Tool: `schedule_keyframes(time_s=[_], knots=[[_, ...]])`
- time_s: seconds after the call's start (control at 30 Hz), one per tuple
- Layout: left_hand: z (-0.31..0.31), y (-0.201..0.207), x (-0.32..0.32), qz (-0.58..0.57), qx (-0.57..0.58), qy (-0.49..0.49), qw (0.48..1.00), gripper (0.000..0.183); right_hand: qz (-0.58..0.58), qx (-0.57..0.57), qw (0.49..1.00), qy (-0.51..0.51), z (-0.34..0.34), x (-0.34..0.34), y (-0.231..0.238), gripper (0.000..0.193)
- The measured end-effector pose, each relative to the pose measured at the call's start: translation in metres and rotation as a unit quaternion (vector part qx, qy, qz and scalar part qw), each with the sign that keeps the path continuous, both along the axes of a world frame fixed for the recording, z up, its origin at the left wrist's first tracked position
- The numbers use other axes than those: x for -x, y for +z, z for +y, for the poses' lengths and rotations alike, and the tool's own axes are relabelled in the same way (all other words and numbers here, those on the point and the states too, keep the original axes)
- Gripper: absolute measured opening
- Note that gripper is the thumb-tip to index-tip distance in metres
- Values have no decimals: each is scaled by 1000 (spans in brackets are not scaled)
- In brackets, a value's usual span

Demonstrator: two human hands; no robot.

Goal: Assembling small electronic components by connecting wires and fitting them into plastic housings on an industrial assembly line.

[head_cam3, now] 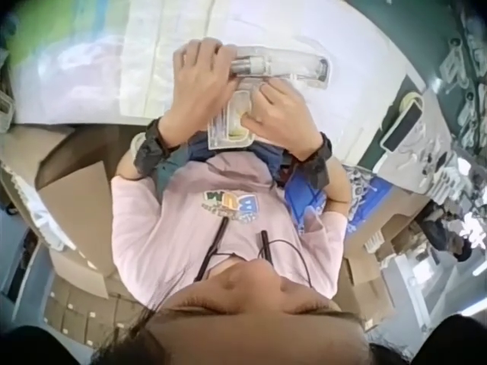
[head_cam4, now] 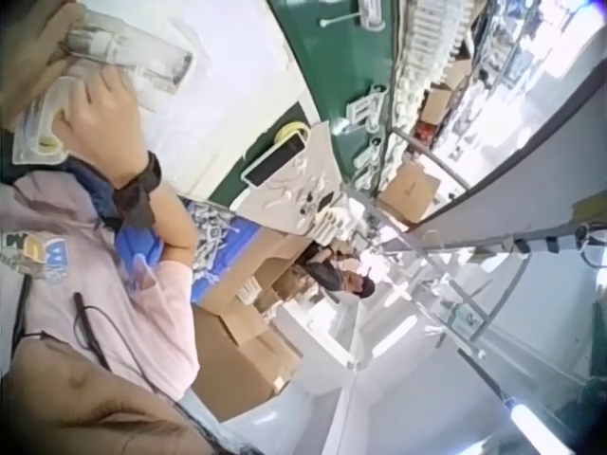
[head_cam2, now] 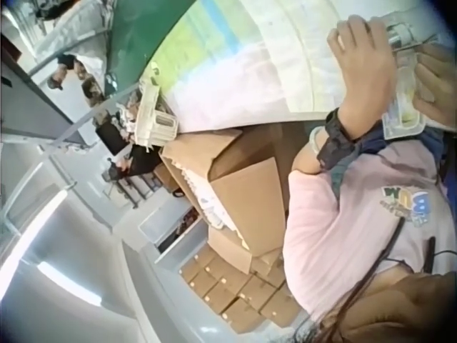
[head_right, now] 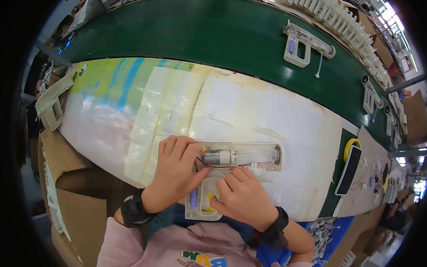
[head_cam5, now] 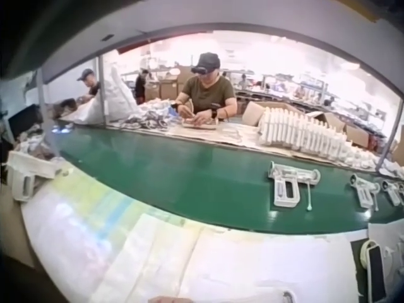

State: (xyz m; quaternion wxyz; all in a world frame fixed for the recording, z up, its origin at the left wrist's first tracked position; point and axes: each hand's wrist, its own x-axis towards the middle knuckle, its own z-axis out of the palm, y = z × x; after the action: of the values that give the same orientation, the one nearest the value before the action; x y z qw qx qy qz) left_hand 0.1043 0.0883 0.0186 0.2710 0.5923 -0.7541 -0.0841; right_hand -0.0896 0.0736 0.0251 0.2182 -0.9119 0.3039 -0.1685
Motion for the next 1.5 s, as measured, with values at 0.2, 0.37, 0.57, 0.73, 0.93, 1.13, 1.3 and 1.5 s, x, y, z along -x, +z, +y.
schedule_keyframes(time_s=[0.2, 0.37, 0.57, 0.73, 0.93, 1.13, 1.3, 1.5], knots=[[12, 0, -25, -42, 3, -41, 998, 24, -10, 14, 1000, 7, 1, 1, -2, 35], [13, 21, -21, -50, -75, -73, 993, 15, -3, -13, 1000, -3, 2, 4, -2, 28], [8, 12, -28, -88, -41, -98, 990, 18, -1, -14, 1000, -11, 4, 3, -3, 27], [4, 12, -28, -38, -53, -102, 993, 12, -25, 11, 1000, -12, 4, 1, -10, 30], [-1, 0, -21, -80, -8, -91, 993, 13, -19, 25, 999, -19, 5, 1, -13, 26], [-3, -5, -13, -44, 12, -57, 997, 16, -53, 38, 997, -34, 11, 0, -20, 25], [4, 3, -24, 74, -26, -72, 994, 19, -64, 68, 995, -20, 14, 7, -10, 23], [10, 14, -53, 161, -8, -50, 986, 23, -93, 65, 991, -68, 28, 30, 11, 23]])
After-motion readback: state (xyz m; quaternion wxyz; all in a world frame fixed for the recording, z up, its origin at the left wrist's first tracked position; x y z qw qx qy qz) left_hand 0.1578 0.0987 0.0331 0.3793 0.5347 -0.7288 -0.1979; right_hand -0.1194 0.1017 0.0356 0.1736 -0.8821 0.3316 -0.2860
